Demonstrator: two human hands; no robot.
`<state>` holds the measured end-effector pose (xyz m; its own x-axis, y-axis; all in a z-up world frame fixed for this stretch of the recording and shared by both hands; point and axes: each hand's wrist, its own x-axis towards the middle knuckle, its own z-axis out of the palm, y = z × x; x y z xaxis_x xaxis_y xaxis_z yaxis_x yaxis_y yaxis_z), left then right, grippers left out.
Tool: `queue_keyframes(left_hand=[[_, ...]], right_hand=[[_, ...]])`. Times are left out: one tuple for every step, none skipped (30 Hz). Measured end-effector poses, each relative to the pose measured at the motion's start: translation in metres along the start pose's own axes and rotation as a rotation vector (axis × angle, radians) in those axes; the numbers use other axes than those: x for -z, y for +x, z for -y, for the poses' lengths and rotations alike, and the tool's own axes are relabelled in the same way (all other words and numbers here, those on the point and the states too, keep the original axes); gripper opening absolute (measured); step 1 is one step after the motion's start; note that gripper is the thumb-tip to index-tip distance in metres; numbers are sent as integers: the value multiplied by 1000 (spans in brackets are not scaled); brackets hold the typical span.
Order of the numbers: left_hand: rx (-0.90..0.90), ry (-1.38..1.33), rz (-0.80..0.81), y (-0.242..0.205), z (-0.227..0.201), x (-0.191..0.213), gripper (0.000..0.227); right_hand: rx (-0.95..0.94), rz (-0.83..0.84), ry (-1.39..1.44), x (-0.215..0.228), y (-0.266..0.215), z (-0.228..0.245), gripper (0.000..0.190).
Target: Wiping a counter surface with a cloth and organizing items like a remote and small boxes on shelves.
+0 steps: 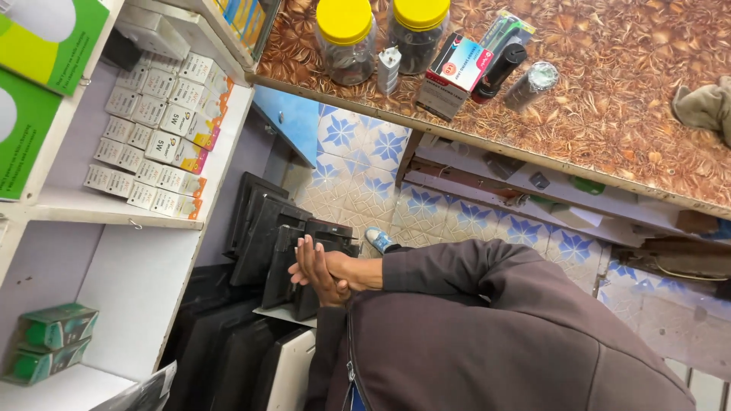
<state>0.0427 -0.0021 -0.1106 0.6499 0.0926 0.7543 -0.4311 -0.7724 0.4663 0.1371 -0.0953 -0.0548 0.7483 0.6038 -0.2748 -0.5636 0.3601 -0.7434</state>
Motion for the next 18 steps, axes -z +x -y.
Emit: queue_keyframes(left_hand=[[7, -10, 5, -6, 2, -3, 101], [14, -19, 9, -12, 5, -6, 102], [14, -18, 12, -11, 3, -5, 102], [41, 3, 8, -10, 0, -5, 98], [66, 22, 5, -8, -1, -5, 95], [63, 20, 9, -2, -5, 0, 95], [56, -84, 26, 4, -8, 4, 83], [49, -187, 43, 10, -12, 8, 72], [48, -189, 48, 9, -10, 6, 72], [45, -167, 64, 8, -9, 4, 81], [40, -149, 81, 8, -7, 0, 90], [38, -155, 86, 4, -2, -6, 90], [21, -153, 93, -2, 1, -9, 90], [4, -151, 101, -8, 4, -13, 90], [6, -155, 109, -12, 7, -16, 90], [-17, -180, 107, -15, 10, -20, 87], [-41, -206, 104, -18, 13, -25, 85], [-40, -210, 109, -16, 10, -28, 85]], right_hand=[[-21, 1, 12, 3, -1, -3, 32], [-42, 2, 24, 6, -1, -6, 32], [-63, 1, 38, 8, -3, -11, 32], [-84, 0, 53, 10, -4, -16, 33], [-102, -3, 68, 12, -4, -20, 33], [-120, -5, 83, 14, -5, -24, 34], [-139, -7, 96, 17, -6, -27, 35], [-157, -9, 109, 19, -6, -30, 36], [-177, -12, 124, 22, -7, -33, 37], [-197, -16, 139, 24, -9, -37, 38], [-214, -22, 154, 27, -10, -39, 39], [-232, -28, 169, 31, -12, -40, 40], [-253, -37, 188, 33, -17, -44, 42], [-275, -45, 207, 36, -21, -47, 43], [-296, -52, 225, 38, -25, -50, 44], [-317, -59, 244, 40, -29, -52, 46], [-338, -64, 261, 42, -32, -53, 48], [-358, -70, 277, 48, -35, -54, 49]])
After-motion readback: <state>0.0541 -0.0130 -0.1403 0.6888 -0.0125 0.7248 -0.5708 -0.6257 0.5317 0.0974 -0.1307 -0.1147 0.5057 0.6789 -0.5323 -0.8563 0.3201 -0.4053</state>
